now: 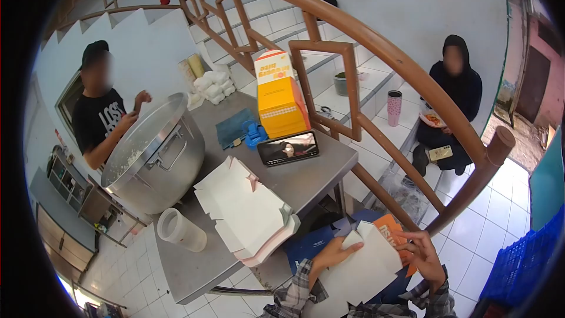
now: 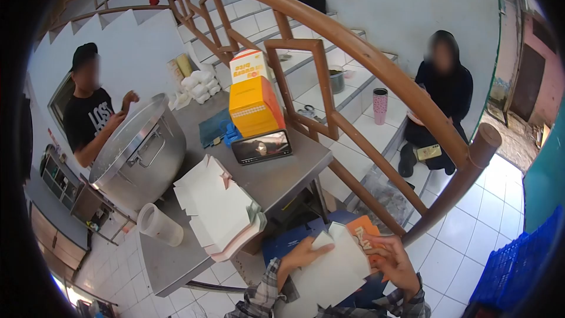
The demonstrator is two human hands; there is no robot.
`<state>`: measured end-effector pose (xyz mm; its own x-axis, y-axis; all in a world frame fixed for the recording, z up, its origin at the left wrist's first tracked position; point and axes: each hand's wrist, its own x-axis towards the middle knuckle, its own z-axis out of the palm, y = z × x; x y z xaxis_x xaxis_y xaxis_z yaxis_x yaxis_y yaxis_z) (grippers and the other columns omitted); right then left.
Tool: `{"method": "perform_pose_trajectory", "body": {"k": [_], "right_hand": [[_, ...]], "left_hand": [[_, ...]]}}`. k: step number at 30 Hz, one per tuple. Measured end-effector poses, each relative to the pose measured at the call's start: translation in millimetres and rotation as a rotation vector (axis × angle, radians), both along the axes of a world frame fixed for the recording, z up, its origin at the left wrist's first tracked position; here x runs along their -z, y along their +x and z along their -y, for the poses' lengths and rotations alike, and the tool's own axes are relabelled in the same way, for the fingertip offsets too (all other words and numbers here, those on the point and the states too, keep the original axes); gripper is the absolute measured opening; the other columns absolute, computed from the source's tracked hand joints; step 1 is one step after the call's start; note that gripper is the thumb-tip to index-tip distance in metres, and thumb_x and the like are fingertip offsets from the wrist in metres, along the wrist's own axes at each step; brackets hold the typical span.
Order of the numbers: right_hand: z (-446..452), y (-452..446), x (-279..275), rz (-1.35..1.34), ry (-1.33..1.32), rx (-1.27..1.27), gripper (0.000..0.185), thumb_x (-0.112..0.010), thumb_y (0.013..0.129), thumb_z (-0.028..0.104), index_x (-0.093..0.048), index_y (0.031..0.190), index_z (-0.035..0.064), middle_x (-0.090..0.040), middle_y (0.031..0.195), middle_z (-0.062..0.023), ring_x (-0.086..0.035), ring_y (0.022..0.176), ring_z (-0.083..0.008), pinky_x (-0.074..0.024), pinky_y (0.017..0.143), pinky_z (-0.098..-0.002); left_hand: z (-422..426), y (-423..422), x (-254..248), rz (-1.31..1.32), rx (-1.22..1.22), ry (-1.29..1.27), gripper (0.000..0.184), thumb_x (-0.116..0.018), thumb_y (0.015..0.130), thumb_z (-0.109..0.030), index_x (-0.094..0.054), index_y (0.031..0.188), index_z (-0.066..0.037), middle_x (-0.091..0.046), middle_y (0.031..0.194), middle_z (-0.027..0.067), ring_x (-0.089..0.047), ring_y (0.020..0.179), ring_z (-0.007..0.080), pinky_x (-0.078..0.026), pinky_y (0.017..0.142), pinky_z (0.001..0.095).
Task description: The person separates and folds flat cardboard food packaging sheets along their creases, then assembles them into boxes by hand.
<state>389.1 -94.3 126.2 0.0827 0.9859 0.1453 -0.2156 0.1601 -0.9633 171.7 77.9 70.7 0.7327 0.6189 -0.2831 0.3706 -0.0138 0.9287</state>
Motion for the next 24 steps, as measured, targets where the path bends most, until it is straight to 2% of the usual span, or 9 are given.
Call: {"method": "perform_pose_trajectory", "body": {"k": [1,2,5,6,9,12,18,21,24], "right_hand": [[4.2,-2.4,-10.9,0.105,0.062,-0.014,0.051,-0.041,0.086,-0.015,-0.035,0.133,0.0038,-0.049,0.135,-0.0225,-0.056,0.118,-0.0294,-0.0540,0.092,-0.0332],[8.4,-2.5,-19.5,0.147,-0.013,-0.044,0.050,-0.050,0.085,-0.015,-0.043,0.131,0.0034,-0.052,0.132,-0.0204,-0.057,0.118,-0.0298,-0.0537,0.092,-0.0288],[7.3,9.1,-47.9,0.364,0.025,-0.309,0.040,-0.066,0.085,-0.002,-0.055,0.123,0.0042,-0.058,0.128,-0.0148,-0.056,0.120,-0.0295,-0.0516,0.096,-0.0352],[8.1,13.5,-40.4,0.407,0.062,-0.278,0.037,-0.077,0.080,0.014,-0.066,0.114,0.0070,-0.065,0.117,-0.0078,-0.054,0.119,-0.0267,-0.0449,0.101,-0.0392],[6.6,17.8,-46.6,0.556,0.329,-0.271,0.036,-0.080,0.077,0.021,-0.070,0.110,0.0108,-0.069,0.105,-0.0030,-0.053,0.109,-0.0246,-0.0378,0.100,-0.0373],[7.1,15.5,-57.4,0.681,0.389,-0.311,0.034,-0.087,0.067,0.020,-0.075,0.097,0.0093,-0.072,0.098,-0.0006,-0.053,0.097,-0.0201,-0.0383,0.090,-0.0339],[3.0,15.1,-34.8,0.558,0.306,-0.079,0.038,-0.090,0.061,0.016,-0.072,0.093,0.0074,-0.068,0.090,-0.0031,-0.052,0.091,-0.0188,-0.0389,0.082,-0.0308],[-7.4,4.3,-5.5,-0.045,0.212,0.069,0.040,-0.083,0.070,0.003,-0.064,0.105,0.0046,-0.058,0.097,-0.0045,-0.054,0.096,-0.0168,-0.0450,0.086,-0.0308],[-23.8,11.4,2.4,-0.137,0.354,0.019,0.052,-0.081,0.070,-0.004,-0.053,0.113,0.0032,-0.053,0.103,-0.0070,-0.056,0.095,-0.0158,-0.0495,0.080,-0.0276]], "left_hand": [[1.6,-1.3,-1.9,0.009,0.028,-0.085,0.050,-0.065,0.091,-0.040,-0.060,0.116,0.002,-0.068,0.098,0.0117,-0.065,0.085,0.0170,-0.052,0.075,0.0301],[3.5,-1.9,-2.1,0.050,0.045,-0.120,0.053,-0.065,0.090,-0.043,-0.060,0.116,0.003,-0.068,0.097,0.0122,-0.065,0.084,0.0171,-0.052,0.074,0.0296],[9.8,-2.5,0.9,0.114,0.096,-0.198,0.061,-0.066,0.088,-0.049,-0.060,0.117,0.004,-0.068,0.097,0.0132,-0.065,0.084,0.0172,-0.051,0.072,0.0284],[11.9,-3.9,1.5,0.092,0.113,-0.200,0.061,-0.067,0.087,-0.049,-0.059,0.118,0.003,-0.068,0.097,0.0132,-0.065,0.084,0.0173,-0.051,0.071,0.0283],[21.7,-3.7,-10.7,0.067,0.145,-0.235,0.063,-0.068,0.086,-0.049,-0.058,0.120,0.002,-0.067,0.099,0.0128,-0.065,0.086,0.0173,-0.051,0.071,0.0279],[27.7,-3.1,-9.9,0.108,0.150,-0.255,0.063,-0.069,0.086,-0.049,-0.058,0.121,0.002,-0.067,0.100,0.0121,-0.064,0.088,0.0172,-0.051,0.072,0.0280],[23.6,0.6,-10.1,0.151,0.065,-0.205,0.052,-0.068,0.089,-0.040,-0.060,0.119,0.001,-0.067,0.102,0.0090,-0.061,0.090,0.0135,-0.049,0.076,0.0274],[36.7,5.9,-55.9,0.121,-0.125,-0.018,0.041,-0.066,0.091,-0.036,-0.066,0.105,0.003,-0.070,0.088,0.0082,-0.063,0.078,0.0126,-0.050,0.071,0.0287],[36.4,-2.4,-76.4,0.076,-0.189,0.055,0.036,-0.065,0.092,-0.032,-0.067,0.103,0.003,-0.070,0.086,0.0070,-0.062,0.076,0.0110,-0.050,0.069,0.0271]]}}
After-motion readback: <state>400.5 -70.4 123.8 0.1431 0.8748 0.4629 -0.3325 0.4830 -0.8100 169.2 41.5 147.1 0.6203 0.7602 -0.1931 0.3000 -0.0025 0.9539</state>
